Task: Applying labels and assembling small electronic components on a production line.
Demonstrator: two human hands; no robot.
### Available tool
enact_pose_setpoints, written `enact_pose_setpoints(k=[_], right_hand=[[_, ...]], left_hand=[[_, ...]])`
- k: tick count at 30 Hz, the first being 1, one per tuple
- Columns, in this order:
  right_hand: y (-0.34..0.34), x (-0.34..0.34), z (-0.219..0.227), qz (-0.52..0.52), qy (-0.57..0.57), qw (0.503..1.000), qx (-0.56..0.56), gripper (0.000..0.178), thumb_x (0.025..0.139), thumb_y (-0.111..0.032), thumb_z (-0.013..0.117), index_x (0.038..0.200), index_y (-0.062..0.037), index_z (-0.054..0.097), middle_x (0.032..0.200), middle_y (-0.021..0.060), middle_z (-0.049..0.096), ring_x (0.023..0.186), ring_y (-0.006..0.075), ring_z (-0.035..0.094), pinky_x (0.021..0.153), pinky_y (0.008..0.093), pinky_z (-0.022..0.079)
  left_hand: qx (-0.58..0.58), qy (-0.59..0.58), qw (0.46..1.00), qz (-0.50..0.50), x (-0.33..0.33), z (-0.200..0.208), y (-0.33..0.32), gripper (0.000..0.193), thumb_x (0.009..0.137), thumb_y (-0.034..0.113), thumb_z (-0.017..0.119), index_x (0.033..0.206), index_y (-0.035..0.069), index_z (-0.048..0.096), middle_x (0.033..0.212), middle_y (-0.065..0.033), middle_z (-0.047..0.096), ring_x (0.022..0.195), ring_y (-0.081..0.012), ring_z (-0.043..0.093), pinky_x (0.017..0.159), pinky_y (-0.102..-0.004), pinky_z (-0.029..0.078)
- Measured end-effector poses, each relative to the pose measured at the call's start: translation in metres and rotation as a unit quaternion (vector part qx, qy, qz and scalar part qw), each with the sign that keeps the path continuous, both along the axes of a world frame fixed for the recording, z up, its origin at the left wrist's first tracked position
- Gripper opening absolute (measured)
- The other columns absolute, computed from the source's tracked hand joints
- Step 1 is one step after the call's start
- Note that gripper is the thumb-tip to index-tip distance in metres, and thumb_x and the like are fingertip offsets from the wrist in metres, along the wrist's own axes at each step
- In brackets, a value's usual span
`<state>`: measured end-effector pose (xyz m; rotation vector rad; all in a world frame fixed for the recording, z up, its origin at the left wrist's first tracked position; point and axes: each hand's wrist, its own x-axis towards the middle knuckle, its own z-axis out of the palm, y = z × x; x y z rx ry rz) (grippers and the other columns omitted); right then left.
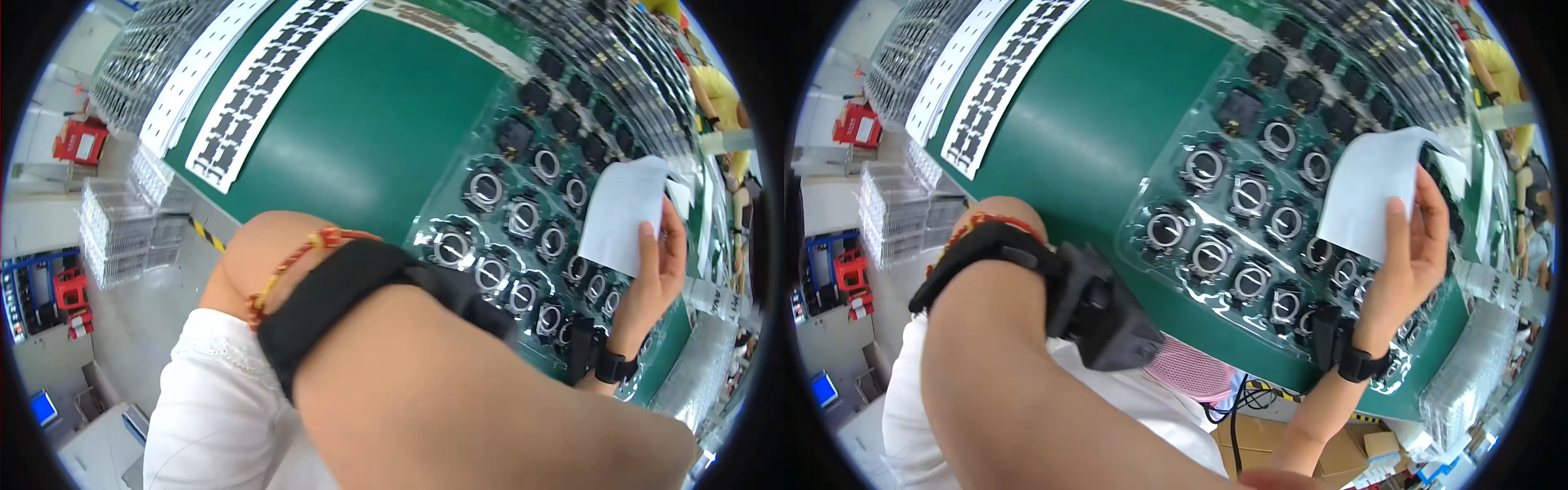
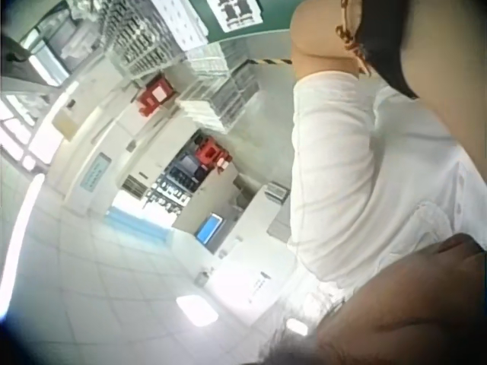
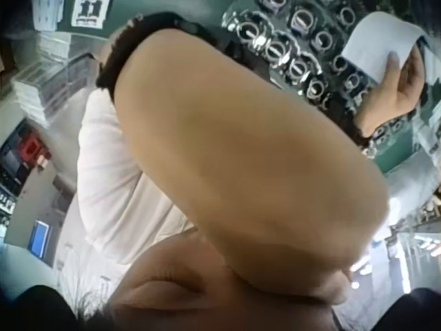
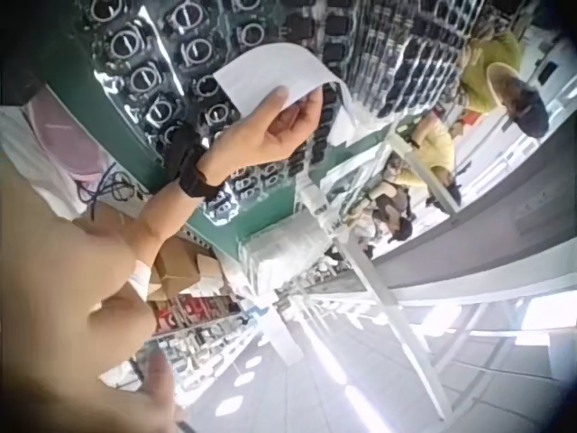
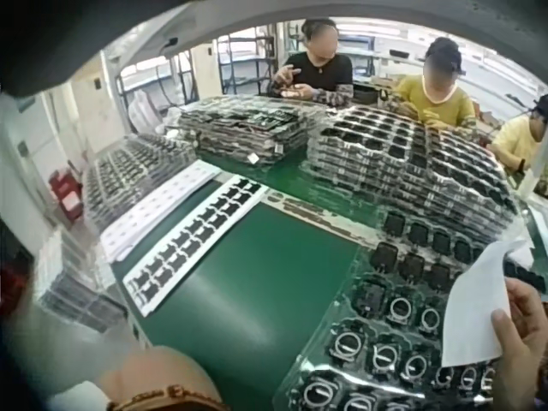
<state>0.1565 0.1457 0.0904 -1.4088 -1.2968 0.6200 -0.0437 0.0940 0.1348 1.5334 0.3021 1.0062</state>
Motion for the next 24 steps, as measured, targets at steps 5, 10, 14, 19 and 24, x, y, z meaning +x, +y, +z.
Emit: enact_pose_setpoints(k=[5, 10, 14, 19, 24], right_hand=[[0.005, 0.001, -0.003, 0.001, -0.005, 1.000, 0.006, 0.035, 0.086, -0.005, 0.057, 0.120, 0.0019, 0.052, 0.117, 0.0106, 0.056, 0.102, 0.0142, 0.055, 0.090, 0.0267, 0.042], [0.002, 0.004, 0.001, 0.010, 0.001, 1.000, 0.025, 0.033, 0.086, 0.000, 0.054, 0.119, 0.0023, 0.052, 0.113, 0.0096, 0.058, 0.100, 0.0132, 0.056, 0.087, 0.0242, 0.044], [0.002, -0.005, -0.001, 0.003, -0.003, 1.000, 0.007, 0.033, 0.087, 0.000, 0.054, 0.119, 0.0026, 0.052, 0.113, 0.0098, 0.058, 0.100, 0.0133, 0.057, 0.086, 0.0243, 0.044], [0.001, 0.001, -0.001, 0.009, 0.000, 1.000, 0.003, 0.033, 0.087, -0.001, 0.054, 0.119, 0.0030, 0.052, 0.113, 0.0100, 0.058, 0.099, 0.0133, 0.057, 0.086, 0.0245, 0.044], [-0.001, 0.006, 0.002, 0.003, -0.003, 1.000, 0.009, 0.035, 0.086, -0.005, 0.056, 0.121, 0.0017, 0.052, 0.119, 0.0120, 0.055, 0.106, 0.0152, 0.054, 0.092, 0.0275, 0.041]], left_hand=[[-0.018, -0.013, 1.000, 0.006, -0.002, -0.005, -0.001, 0.008, 0.076, 0.009, 0.058, 0.081, 0.005, 0.062, 0.076, -0.0105, 0.058, 0.059, -0.0231, 0.057, 0.054, -0.0307, 0.046], [-0.024, -0.046, 0.998, -0.036, 0.012, -0.002, -0.004, 0.008, 0.076, 0.009, 0.058, 0.081, 0.005, 0.062, 0.076, -0.0104, 0.058, 0.059, -0.0229, 0.057, 0.053, -0.0307, 0.046], [-0.026, -0.064, 0.996, -0.061, 0.021, -0.002, -0.005, 0.007, 0.076, 0.008, 0.058, 0.081, 0.006, 0.062, 0.076, -0.0103, 0.058, 0.059, -0.0228, 0.057, 0.053, -0.0307, 0.046], [-0.041, -0.069, 0.995, -0.063, 0.019, -0.006, -0.005, 0.007, 0.076, 0.008, 0.057, 0.081, 0.006, 0.062, 0.075, -0.0103, 0.058, 0.058, -0.0226, 0.057, 0.053, -0.0307, 0.046], [-0.059, -0.074, 0.994, -0.057, 0.008, -0.012, -0.002, 0.007, 0.076, 0.008, 0.057, 0.081, 0.006, 0.062, 0.075, -0.0102, 0.058, 0.058, -0.0224, 0.057, 0.052, -0.0307, 0.046]])
